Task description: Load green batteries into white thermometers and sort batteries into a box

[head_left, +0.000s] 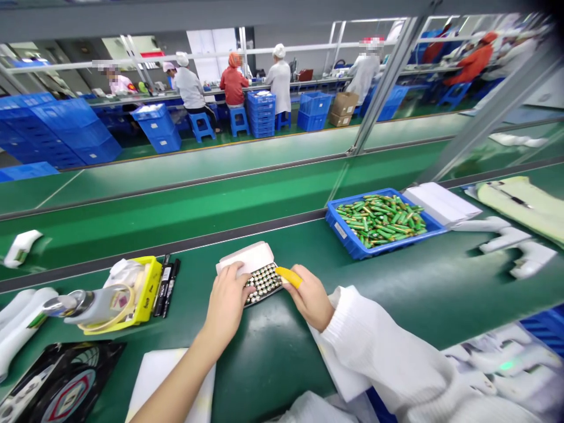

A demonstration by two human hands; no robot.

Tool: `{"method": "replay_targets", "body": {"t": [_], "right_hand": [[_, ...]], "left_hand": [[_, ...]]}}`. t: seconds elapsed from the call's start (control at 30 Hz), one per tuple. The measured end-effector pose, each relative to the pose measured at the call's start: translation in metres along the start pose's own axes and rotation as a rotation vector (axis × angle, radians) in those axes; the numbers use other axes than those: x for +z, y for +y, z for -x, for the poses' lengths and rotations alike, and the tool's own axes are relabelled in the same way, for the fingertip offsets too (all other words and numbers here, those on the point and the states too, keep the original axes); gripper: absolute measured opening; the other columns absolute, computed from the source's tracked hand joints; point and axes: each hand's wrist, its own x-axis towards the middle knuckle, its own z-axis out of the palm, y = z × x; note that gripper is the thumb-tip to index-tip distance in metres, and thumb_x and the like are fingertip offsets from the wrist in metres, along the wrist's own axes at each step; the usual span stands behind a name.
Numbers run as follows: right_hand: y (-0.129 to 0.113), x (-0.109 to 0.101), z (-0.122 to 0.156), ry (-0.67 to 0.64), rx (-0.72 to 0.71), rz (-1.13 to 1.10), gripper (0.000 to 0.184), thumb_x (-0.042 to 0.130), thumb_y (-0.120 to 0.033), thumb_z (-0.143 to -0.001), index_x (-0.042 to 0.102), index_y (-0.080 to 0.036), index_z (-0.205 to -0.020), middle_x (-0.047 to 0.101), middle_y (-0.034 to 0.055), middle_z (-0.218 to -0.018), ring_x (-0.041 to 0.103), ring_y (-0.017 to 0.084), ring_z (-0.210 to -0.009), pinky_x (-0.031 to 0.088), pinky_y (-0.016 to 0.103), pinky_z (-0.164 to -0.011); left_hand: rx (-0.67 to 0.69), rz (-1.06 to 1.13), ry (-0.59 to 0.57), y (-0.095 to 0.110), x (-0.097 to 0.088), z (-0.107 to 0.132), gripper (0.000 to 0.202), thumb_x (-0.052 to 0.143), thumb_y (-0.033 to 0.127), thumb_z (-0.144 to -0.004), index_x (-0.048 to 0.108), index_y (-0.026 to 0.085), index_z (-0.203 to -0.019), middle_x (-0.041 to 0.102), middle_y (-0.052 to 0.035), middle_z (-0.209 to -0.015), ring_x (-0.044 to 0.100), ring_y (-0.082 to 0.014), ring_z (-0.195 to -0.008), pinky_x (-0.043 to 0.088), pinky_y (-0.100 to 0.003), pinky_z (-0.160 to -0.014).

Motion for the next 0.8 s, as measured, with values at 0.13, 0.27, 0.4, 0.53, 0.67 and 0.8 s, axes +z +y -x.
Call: {"method": "replay_targets", "body": {"t": [0.13, 0.27, 0.4, 0.53, 0.67, 0.8], "right_hand": [[-0.005, -0.002, -0.002, -0.002, 0.05, -0.177, 0.041, 0.028, -0.044, -0.097, 0.058, -0.018, -0.084, 0.054, 0.0085, -0.082, 0.054, 0.02, -0.076, 0.048, 0.034, -0.069], [-0.004, -0.002, -0.002, -0.135, 0.204, -0.545, 0.033, 0.041, -0.045, -0.094, 0.059, -0.017, -0.095, 0.059, 0.003, -0.076, 0.056, 0.014, -0.069, 0.045, 0.027, -0.065], [-0.007, 0.0, 0.003, -0.311, 0.285, -0.799, 0.038, 0.045, -0.05, -0.091, 0.058, -0.015, -0.093, 0.042, -0.0062, -0.052, 0.038, 0.007, -0.045, 0.031, 0.021, -0.045], [-0.013, -0.001, 0.003, -0.342, 0.249, -0.843, 0.035, 0.049, -0.048, -0.089, 0.059, -0.014, -0.092, 0.05, -0.0033, -0.062, 0.042, 0.007, -0.051, 0.034, 0.02, -0.05], [-0.015, -0.004, 0.001, -0.356, 0.233, -0.83, 0.032, 0.049, -0.045, -0.089, 0.061, -0.015, -0.094, 0.062, 0.0022, -0.081, 0.056, 0.012, -0.07, 0.045, 0.023, -0.067], [-0.015, -0.004, 0.001, -0.375, 0.24, -0.85, 0.032, 0.049, -0.045, -0.089, 0.061, -0.015, -0.094, 0.063, 0.0036, -0.085, 0.058, 0.014, -0.076, 0.046, 0.025, -0.072]], "left_hand": [[-0.122, 0.327, 0.11, -0.004, -0.004, 0.002, 0.011, 0.061, 0.024, -0.081, 0.07, 0.019, -0.083, 0.066, -0.0067, -0.102, 0.062, -0.0224, -0.091, 0.05, -0.039, -0.083], [-0.336, 0.879, 0.214, 0.002, -0.009, 0.007, 0.026, 0.065, 0.037, -0.077, 0.068, 0.016, -0.091, 0.071, -0.0063, -0.085, 0.066, -0.0192, -0.075, 0.054, -0.032, -0.069], [-0.504, 1.325, 0.175, 0.014, -0.009, 0.012, 0.05, 0.074, 0.041, -0.068, 0.064, 0.012, -0.107, 0.073, -0.0065, -0.079, 0.069, -0.0173, -0.068, 0.057, -0.026, -0.061], [-0.602, 1.457, 0.158, 0.024, -0.006, 0.013, 0.048, 0.083, 0.039, -0.056, 0.069, 0.01, -0.091, 0.074, -0.0082, -0.077, 0.069, -0.016, -0.064, 0.058, -0.023, -0.061], [-0.619, 1.528, 0.109, 0.026, -0.004, 0.013, 0.047, 0.087, 0.034, -0.048, 0.069, 0.01, -0.084, 0.073, -0.0054, -0.069, 0.068, -0.0136, -0.06, 0.057, -0.019, -0.058], [-0.6, 1.525, 0.084, 0.025, -0.001, 0.014, 0.044, 0.087, 0.031, -0.05, 0.07, 0.01, -0.084, 0.072, -0.0046, -0.068, 0.067, -0.0123, -0.061, 0.056, -0.018, -0.059]]}}
